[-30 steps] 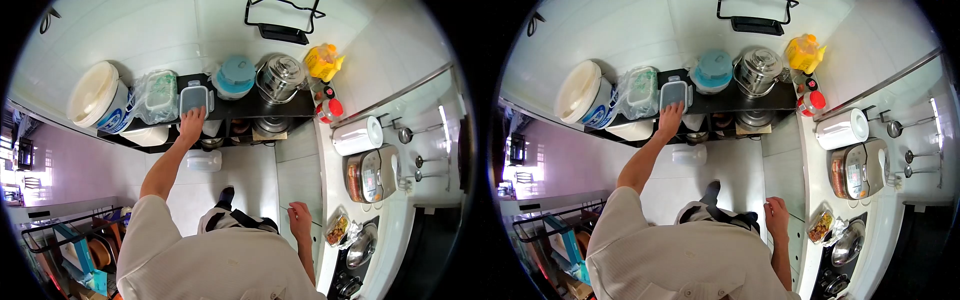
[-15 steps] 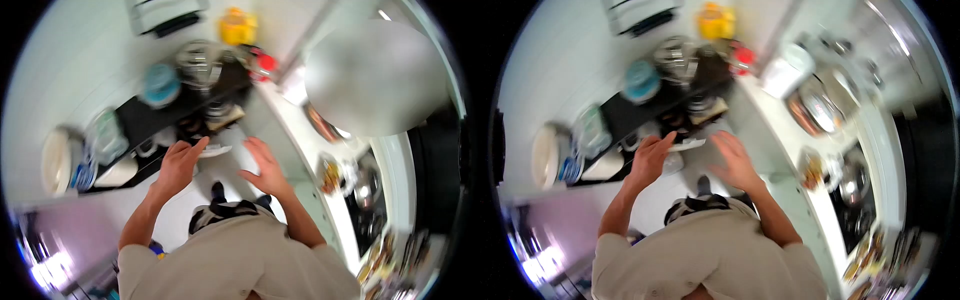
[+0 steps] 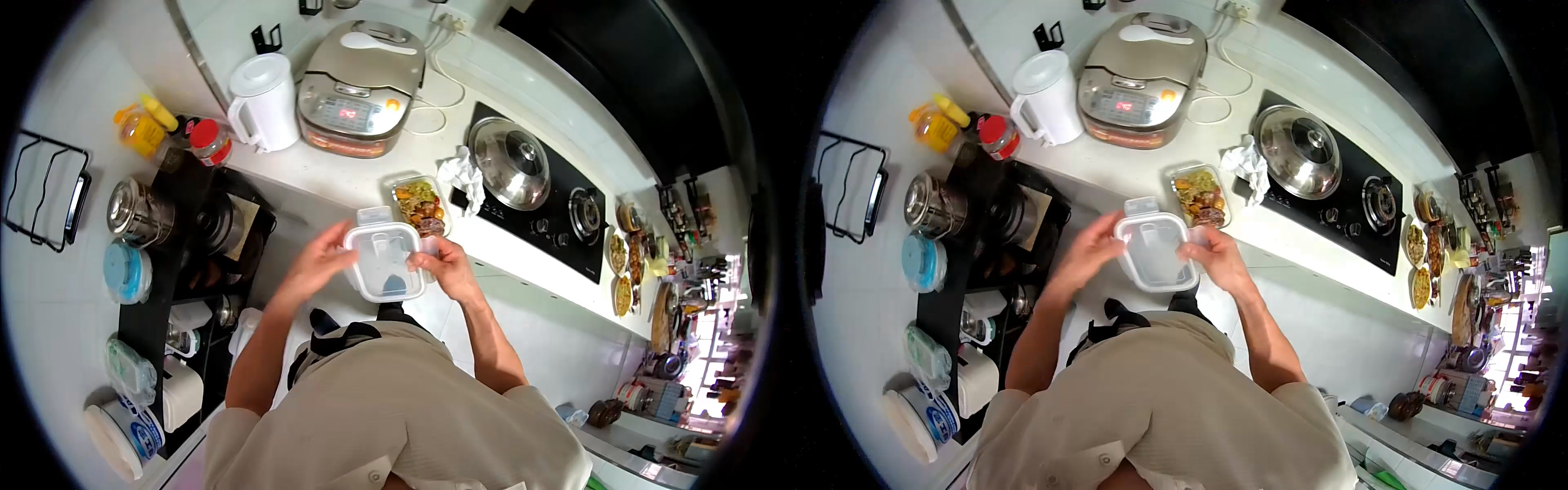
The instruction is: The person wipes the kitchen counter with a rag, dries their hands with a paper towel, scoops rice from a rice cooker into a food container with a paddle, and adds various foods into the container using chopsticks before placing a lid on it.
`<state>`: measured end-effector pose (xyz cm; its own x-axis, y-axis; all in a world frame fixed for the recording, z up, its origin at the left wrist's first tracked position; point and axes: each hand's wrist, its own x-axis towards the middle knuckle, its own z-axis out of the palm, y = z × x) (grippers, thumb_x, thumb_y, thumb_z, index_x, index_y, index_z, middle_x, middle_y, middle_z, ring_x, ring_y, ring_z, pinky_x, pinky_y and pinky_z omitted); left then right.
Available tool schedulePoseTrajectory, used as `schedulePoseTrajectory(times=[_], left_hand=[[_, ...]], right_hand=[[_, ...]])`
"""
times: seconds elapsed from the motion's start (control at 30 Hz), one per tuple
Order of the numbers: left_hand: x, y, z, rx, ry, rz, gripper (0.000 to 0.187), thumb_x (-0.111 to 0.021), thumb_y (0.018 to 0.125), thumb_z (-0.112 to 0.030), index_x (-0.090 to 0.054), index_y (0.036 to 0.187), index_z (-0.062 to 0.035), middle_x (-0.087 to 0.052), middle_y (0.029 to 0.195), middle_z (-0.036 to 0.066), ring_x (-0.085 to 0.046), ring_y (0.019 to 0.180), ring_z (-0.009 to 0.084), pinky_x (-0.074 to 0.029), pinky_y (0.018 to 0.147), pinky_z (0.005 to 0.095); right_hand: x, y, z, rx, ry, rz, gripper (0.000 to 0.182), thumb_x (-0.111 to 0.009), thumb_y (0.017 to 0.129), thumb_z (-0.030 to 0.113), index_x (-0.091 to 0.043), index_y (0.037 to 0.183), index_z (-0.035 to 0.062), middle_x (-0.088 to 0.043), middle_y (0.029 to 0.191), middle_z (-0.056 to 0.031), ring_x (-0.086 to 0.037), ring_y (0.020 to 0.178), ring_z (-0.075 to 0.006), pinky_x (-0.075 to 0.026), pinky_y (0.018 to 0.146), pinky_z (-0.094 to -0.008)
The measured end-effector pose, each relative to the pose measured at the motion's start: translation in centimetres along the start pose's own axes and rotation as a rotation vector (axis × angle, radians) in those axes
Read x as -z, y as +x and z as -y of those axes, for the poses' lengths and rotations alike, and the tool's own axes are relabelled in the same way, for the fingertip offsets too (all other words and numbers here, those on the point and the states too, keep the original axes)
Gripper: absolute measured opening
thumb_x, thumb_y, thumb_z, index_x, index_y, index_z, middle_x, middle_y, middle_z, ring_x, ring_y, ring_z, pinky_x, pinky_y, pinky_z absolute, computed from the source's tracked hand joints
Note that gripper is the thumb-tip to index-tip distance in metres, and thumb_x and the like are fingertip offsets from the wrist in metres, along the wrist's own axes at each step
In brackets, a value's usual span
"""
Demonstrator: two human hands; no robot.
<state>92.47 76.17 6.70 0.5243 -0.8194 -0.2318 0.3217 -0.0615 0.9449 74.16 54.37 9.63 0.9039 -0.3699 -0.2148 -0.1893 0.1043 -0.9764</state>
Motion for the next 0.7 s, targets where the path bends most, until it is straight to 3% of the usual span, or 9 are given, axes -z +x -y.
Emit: schedulePoseTrajectory(times=[0.07, 0.1, 0.2, 0.33, 0.43, 0.5, 0.7], left_hand=[[-3.2, 2.1, 1.5, 0.137, -0.052, 0.112, 0.045, -0.072, 0.093, -0.015, -0.056, 0.133, -0.0005, -0.068, 0.104, 0.006, -0.065, 0.1, 0.0138, -0.051, 0.084, 0.0274], [-4.4, 2.9, 2.1, 0.145, -0.05, 0.11, 0.045, -0.072, 0.093, -0.015, -0.056, 0.133, -0.0005, -0.068, 0.104, 0.006, -0.065, 0.1, 0.0138, -0.051, 0.084, 0.0274], [-6.6, 5.8, 4.1, 0.201, -0.09, -0.025, 0.037, -0.071, 0.092, -0.015, -0.06, 0.124, 0.0005, -0.068, 0.093, 0.003, -0.066, 0.09, 0.0117, -0.05, 0.075, 0.0263], [-7.7, 11.1, 7.5, 0.022, -0.017, -0.279, 0.035, -0.074, 0.089, -0.013, -0.061, 0.118, 0.001, -0.065, 0.091, 0.003, -0.058, 0.078, 0.0087, -0.048, 0.067, 0.0261], [-8.6, 13.4, 7.5, -0.027, 0.133, -0.516, 0.036, -0.077, 0.086, -0.016, -0.063, 0.114, 0.0016, -0.059, 0.082, -0.001, -0.053, 0.071, 0.0068, -0.045, 0.064, 0.0241], [-9.1, 13.9, 6.9, 0.009, 0.135, -0.536, 0.036, -0.077, 0.086, -0.016, -0.063, 0.114, 0.0017, -0.058, 0.081, -0.002, -0.053, 0.07, 0.0066, -0.045, 0.063, 0.0241], [-8.6, 15.5, 8.8, -0.037, 0.131, -0.584, 0.034, -0.078, 0.086, -0.015, -0.064, 0.114, -0.0012, -0.058, 0.08, -0.003, -0.052, 0.07, 0.0058, -0.044, 0.062, 0.0232]], right_hand=[[3.2, 0.6, -1.4, -0.054, 0.025, -0.02, 0.014, -0.07, 0.095, 0.01, -0.067, 0.103, -0.001, -0.072, 0.09, -0.0068, -0.066, 0.079, -0.0126, -0.052, 0.076, -0.0286], [4.3, 0.9, -1.9, -0.105, -0.012, -0.059, 0.014, -0.069, 0.094, 0.01, -0.067, 0.102, -0.0005, -0.072, 0.088, -0.0056, -0.064, 0.077, -0.0123, -0.051, 0.074, -0.0275], [7.1, 2.9, -4.5, -0.101, -0.019, -0.143, 0.015, -0.071, 0.093, 0.011, -0.066, 0.102, -0.0009, -0.068, 0.083, -0.0036, -0.061, 0.073, -0.0114, -0.049, 0.07, -0.0269], [9.8, 6.8, -4.9, -0.109, -0.302, -0.259, 0.023, -0.075, 0.09, 0.016, -0.065, 0.102, -0.0015, -0.06, 0.074, -0.0013, -0.053, 0.067, -0.0105, -0.045, 0.06, -0.0313], [10.9, 9.4, -5.2, 0.017, -0.488, -0.304, 0.03, -0.077, 0.087, 0.021, -0.065, 0.101, -0.0021, -0.06, 0.073, -0.0061, -0.054, 0.065, -0.016, -0.046, 0.061, -0.0353], [11.5, 10.7, -5.2, 0.038, -0.699, -0.258, 0.035, -0.079, 0.084, 0.026, -0.065, 0.096, -0.0037, -0.066, 0.084, -0.0214, -0.063, 0.075, -0.0356, -0.049, 0.069, -0.0434], [12.3, 12.9, -7.1, 0.019, -0.655, -0.25, 0.039, -0.079, 0.084, 0.03, -0.066, 0.1, -0.0041, -0.067, 0.088, -0.0222, -0.065, 0.081, -0.0378, -0.05, 0.072, -0.0458]])
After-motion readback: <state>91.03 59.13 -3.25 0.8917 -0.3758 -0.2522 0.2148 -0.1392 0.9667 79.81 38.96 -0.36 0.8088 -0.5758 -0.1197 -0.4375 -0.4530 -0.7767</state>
